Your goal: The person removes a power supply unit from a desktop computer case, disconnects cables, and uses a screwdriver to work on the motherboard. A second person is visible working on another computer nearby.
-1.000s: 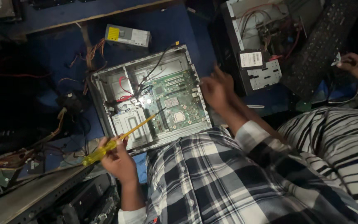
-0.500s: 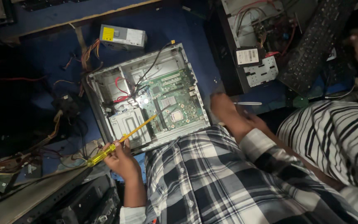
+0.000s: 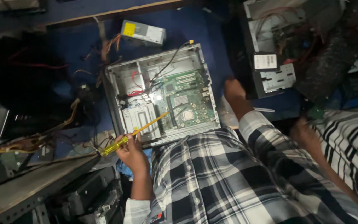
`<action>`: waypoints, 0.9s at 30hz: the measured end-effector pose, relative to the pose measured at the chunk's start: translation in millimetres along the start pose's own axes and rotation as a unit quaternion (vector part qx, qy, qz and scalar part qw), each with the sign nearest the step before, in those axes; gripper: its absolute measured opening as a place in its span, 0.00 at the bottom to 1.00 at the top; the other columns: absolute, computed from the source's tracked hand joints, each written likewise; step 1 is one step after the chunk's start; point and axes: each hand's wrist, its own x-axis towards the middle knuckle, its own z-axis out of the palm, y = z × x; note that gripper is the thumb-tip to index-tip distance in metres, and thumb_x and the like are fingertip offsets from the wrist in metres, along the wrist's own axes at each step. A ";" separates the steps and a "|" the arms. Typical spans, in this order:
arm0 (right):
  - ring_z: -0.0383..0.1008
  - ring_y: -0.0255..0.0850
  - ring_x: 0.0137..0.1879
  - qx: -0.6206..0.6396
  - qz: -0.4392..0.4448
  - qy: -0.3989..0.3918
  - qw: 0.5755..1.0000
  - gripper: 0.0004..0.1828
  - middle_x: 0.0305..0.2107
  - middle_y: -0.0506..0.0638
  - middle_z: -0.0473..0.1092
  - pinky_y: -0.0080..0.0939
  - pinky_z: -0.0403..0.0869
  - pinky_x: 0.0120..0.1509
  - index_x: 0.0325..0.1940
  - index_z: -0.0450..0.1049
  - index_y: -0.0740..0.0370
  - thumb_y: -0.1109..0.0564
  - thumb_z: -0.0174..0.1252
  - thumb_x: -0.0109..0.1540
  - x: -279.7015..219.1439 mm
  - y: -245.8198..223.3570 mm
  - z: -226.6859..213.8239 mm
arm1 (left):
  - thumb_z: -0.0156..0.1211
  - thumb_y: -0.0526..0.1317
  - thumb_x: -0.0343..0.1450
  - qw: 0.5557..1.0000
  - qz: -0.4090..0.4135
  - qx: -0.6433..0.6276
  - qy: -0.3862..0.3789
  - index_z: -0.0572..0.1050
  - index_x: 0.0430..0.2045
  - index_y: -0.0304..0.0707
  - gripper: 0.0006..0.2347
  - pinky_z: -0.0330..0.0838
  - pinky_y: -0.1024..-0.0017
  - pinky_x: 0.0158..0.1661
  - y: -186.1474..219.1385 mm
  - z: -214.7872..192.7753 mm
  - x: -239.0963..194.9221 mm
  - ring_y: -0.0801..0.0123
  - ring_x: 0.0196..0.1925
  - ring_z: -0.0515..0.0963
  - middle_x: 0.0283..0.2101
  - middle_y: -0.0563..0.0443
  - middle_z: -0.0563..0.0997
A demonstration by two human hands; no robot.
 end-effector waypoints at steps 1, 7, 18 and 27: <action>0.78 0.64 0.51 -0.006 -0.004 0.004 1.000 0.11 0.43 0.69 0.76 0.60 0.77 0.53 0.46 0.78 0.64 0.58 0.52 0.67 1.5 0.6 -0.5 | 0.55 0.32 0.77 1.000 -0.001 -0.004 0.006 0.63 0.53 0.33 0.12 0.80 0.60 0.55 -0.5 -1.3 -0.1 0.61 0.52 0.79 0.51 0.42 0.73; 0.78 0.65 0.49 -0.013 -0.023 0.013 1.000 0.12 0.40 0.69 0.76 0.61 0.77 0.52 0.46 0.77 0.65 0.62 0.55 0.60 -17.6 -6.1 -20.0 | 0.56 0.32 0.76 0.999 -0.010 -0.038 0.017 0.62 0.52 0.33 0.13 0.78 0.57 0.57 -8.7 -6.5 -0.4 0.61 0.53 0.79 0.51 0.43 0.74; 0.79 0.61 0.39 0.168 -0.149 0.184 0.957 0.09 0.32 0.64 0.78 0.56 0.78 0.42 0.43 0.81 0.61 0.55 0.60 0.64 -89.9 -19.8 -72.2 | 0.55 0.31 0.76 1.000 0.002 -0.004 0.021 0.61 0.52 0.32 0.13 0.80 0.58 0.56 -5.1 -6.1 -5.6 0.62 0.52 0.79 0.49 0.42 0.74; 0.77 0.34 0.45 0.519 -0.263 0.008 0.813 0.10 0.40 0.51 0.78 0.34 0.74 0.49 0.53 0.78 0.65 0.59 0.60 0.70 -113.3 -101.0 -200.4 | 0.58 0.26 0.76 0.973 0.100 0.099 -0.184 0.69 0.48 0.31 0.08 0.76 0.64 0.55 38.6 69.6 -1.5 0.66 0.51 0.79 0.48 0.44 0.78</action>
